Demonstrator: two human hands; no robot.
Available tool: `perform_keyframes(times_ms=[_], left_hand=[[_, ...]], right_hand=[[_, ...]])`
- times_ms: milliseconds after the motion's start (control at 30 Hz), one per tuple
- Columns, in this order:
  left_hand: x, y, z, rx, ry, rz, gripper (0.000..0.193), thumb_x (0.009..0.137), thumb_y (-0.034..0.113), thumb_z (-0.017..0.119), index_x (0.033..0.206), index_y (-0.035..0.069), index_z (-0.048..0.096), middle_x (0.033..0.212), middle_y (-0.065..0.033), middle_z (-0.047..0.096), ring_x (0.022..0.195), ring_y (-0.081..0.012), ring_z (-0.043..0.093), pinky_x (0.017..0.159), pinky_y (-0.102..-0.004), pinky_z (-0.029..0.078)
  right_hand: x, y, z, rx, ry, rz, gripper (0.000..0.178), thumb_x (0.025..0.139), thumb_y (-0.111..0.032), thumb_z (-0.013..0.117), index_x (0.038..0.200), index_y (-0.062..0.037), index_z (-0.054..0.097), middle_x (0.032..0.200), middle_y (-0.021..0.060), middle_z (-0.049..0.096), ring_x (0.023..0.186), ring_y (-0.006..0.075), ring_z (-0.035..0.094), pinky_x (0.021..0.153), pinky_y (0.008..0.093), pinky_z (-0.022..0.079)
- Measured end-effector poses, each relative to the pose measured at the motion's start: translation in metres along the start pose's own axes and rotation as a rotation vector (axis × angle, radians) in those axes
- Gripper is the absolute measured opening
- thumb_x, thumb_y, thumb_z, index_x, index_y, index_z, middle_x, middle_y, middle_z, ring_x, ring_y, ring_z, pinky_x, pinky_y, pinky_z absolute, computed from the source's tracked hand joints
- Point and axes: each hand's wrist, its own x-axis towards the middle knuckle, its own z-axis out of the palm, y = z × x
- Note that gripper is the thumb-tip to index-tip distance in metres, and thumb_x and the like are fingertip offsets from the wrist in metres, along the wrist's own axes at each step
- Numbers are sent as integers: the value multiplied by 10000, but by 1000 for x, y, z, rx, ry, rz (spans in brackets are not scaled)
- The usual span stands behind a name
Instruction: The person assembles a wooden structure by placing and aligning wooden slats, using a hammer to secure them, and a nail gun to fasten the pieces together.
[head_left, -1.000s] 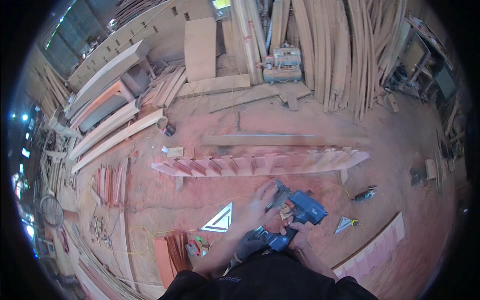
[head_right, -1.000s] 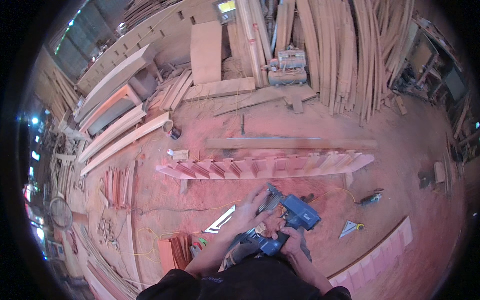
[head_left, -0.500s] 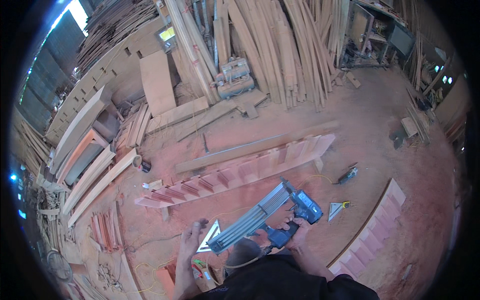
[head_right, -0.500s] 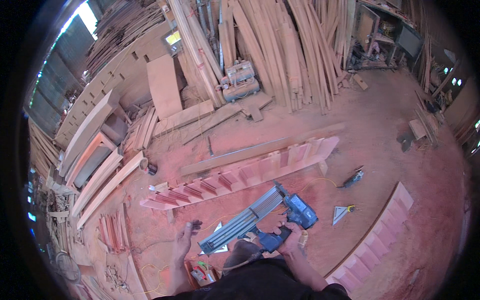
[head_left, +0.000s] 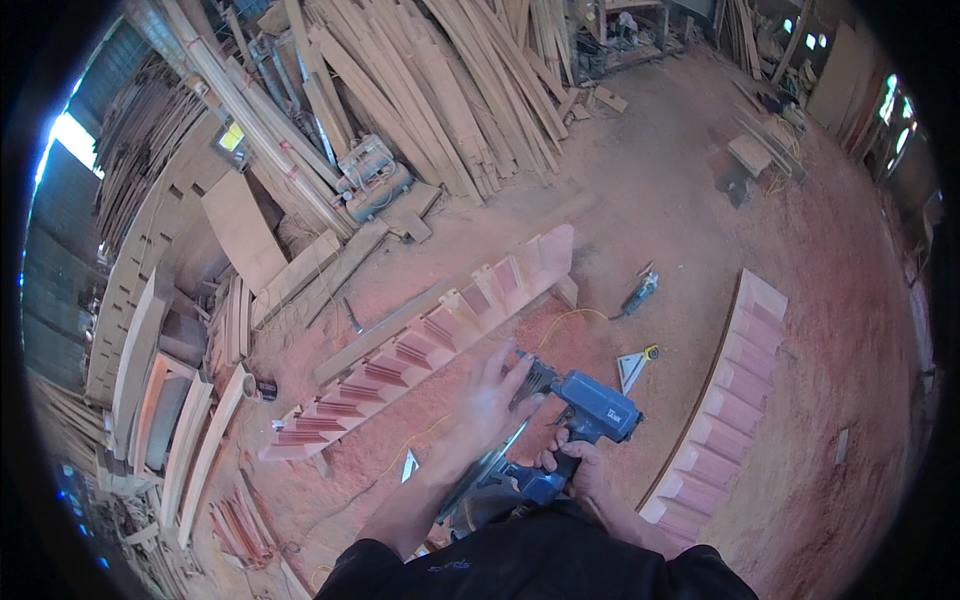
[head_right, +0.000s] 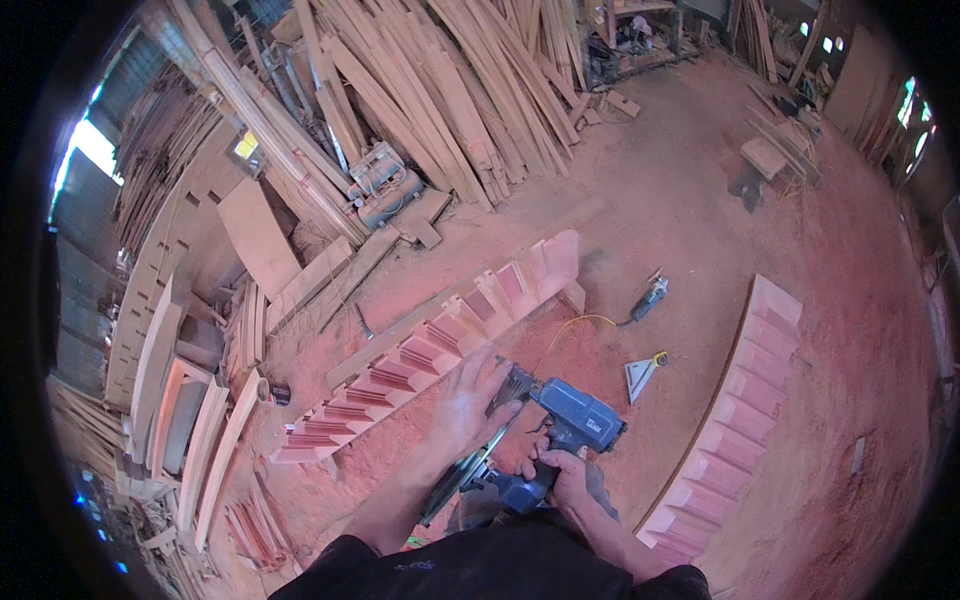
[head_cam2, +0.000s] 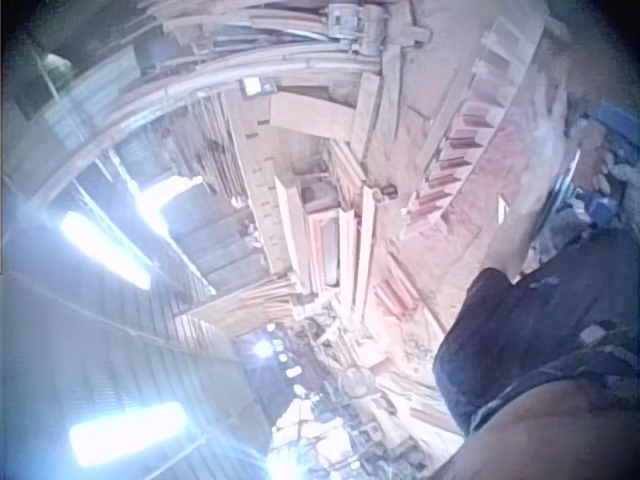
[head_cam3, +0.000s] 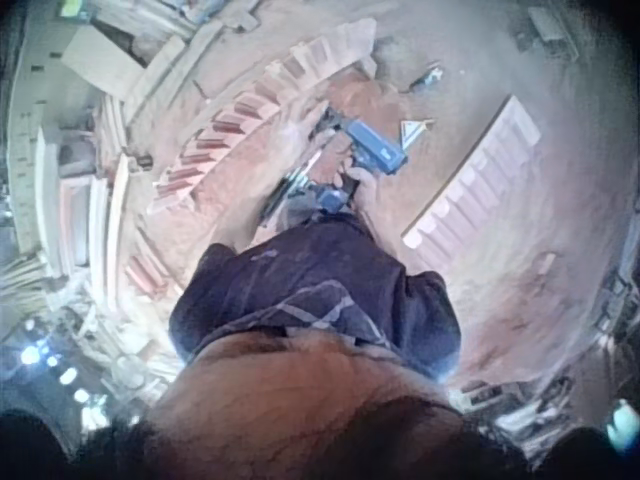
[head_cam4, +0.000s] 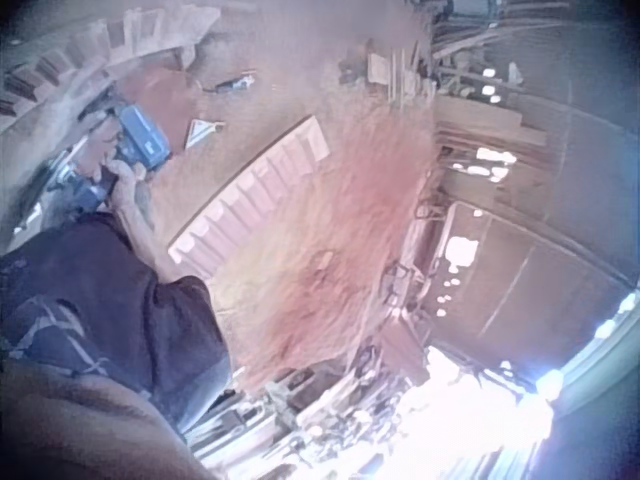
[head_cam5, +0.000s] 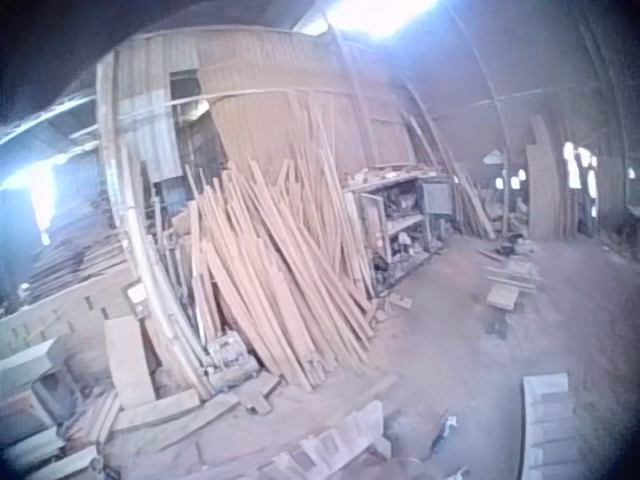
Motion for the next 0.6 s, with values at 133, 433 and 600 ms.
perform_keyframes(times_ms=[133,433,600], left_hand=[[-2,14,16,4,58,32,642,904,318,800,1445,44,589,1600,-270,411,1401,-501,488,1141,-574,450],[-10,10,17,39,27,-51,542,947,334,762,1392,48,647,1590,-285,430,1427,-505,464,1148,-567,448],[-21,3,18,-7,58,-114,586,962,335,750,1446,43,597,1600,-291,415,1432,-511,454,1164,-560,432]], right_hand=[[1,-15,-12,53,-18,48,213,784,-193,650,951,-89,567,878,79,580,704,262,635,878,492,535],[16,-20,-16,-21,-37,124,204,805,-186,653,974,-103,574,893,69,583,725,264,645,862,487,533],[25,-14,-18,11,-82,218,193,812,-173,648,979,-102,581,890,62,584,725,263,643,864,487,532]])
